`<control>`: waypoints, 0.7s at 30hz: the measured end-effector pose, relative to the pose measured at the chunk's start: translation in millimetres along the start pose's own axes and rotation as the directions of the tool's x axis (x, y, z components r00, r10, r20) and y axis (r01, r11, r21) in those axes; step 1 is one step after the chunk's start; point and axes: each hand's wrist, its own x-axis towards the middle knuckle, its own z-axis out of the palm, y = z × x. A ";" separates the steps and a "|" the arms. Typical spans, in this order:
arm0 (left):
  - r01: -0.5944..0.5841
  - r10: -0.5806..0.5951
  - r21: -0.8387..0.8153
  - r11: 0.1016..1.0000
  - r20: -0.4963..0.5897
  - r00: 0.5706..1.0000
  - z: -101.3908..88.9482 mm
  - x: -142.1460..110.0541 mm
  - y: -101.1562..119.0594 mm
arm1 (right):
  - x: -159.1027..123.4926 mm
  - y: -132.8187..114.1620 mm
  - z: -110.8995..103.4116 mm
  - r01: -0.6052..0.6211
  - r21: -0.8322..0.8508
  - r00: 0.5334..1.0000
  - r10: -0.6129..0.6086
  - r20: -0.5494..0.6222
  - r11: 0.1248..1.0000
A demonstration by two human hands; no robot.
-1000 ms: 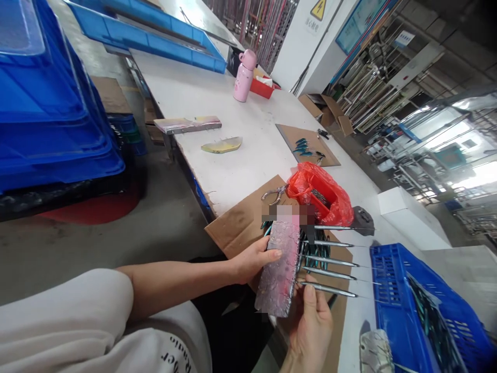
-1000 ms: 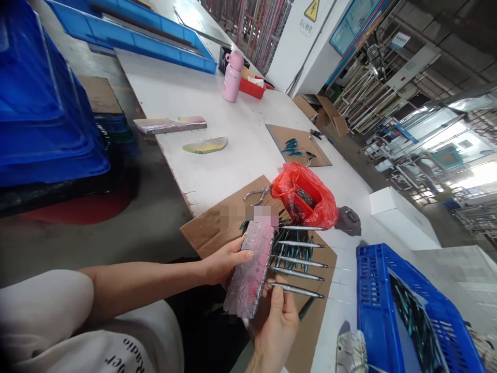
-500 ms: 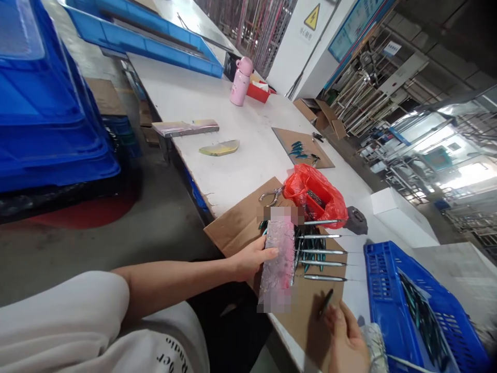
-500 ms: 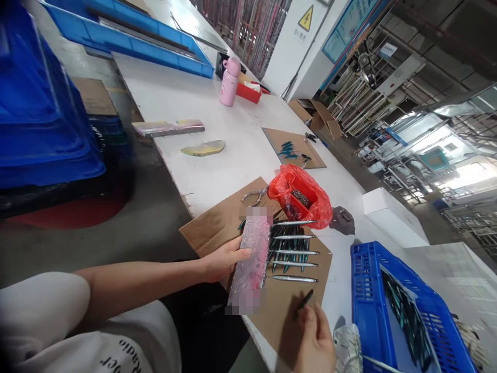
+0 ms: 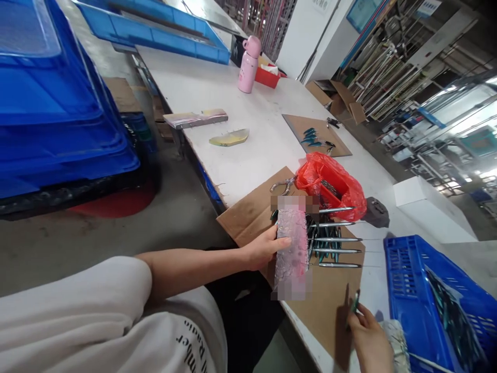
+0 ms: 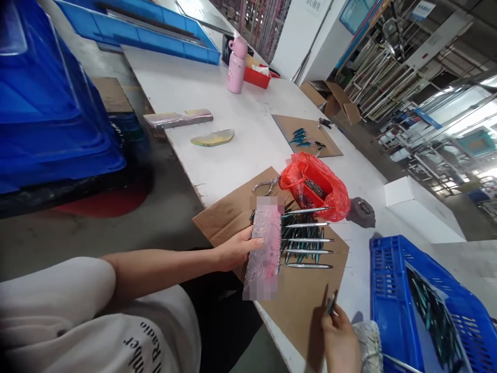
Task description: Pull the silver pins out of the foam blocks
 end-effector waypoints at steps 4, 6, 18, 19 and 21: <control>0.008 -0.008 -0.011 1.000 0.003 1.000 1.9 -0.6 1.1 | -45.7 -19.1 10.5 -0.115 0.800 0.987 0.159 0.024 0.589; 0.016 -0.016 -0.012 1.000 -0.004 1.000 3.2 -1.0 2.4 | -64.5 -37.0 28.0 -0.084 0.925 0.988 0.153 0.028 0.370; 0.004 -0.005 -0.064 0.998 -0.020 1.000 8.0 -0.9 5.1 | -75.8 -89.2 87.5 -0.232 0.968 0.970 0.089 0.224 0.097; 0.002 -0.003 -0.070 0.998 -0.018 1.000 7.9 -1.0 4.9 | -76.2 -91.8 86.8 -0.260 0.962 0.961 0.123 0.248 0.088; -0.006 0.005 -0.076 0.997 -0.013 1.000 7.7 -1.3 4.7 | -76.9 -97.0 86.1 -0.290 0.953 0.949 0.160 0.273 0.093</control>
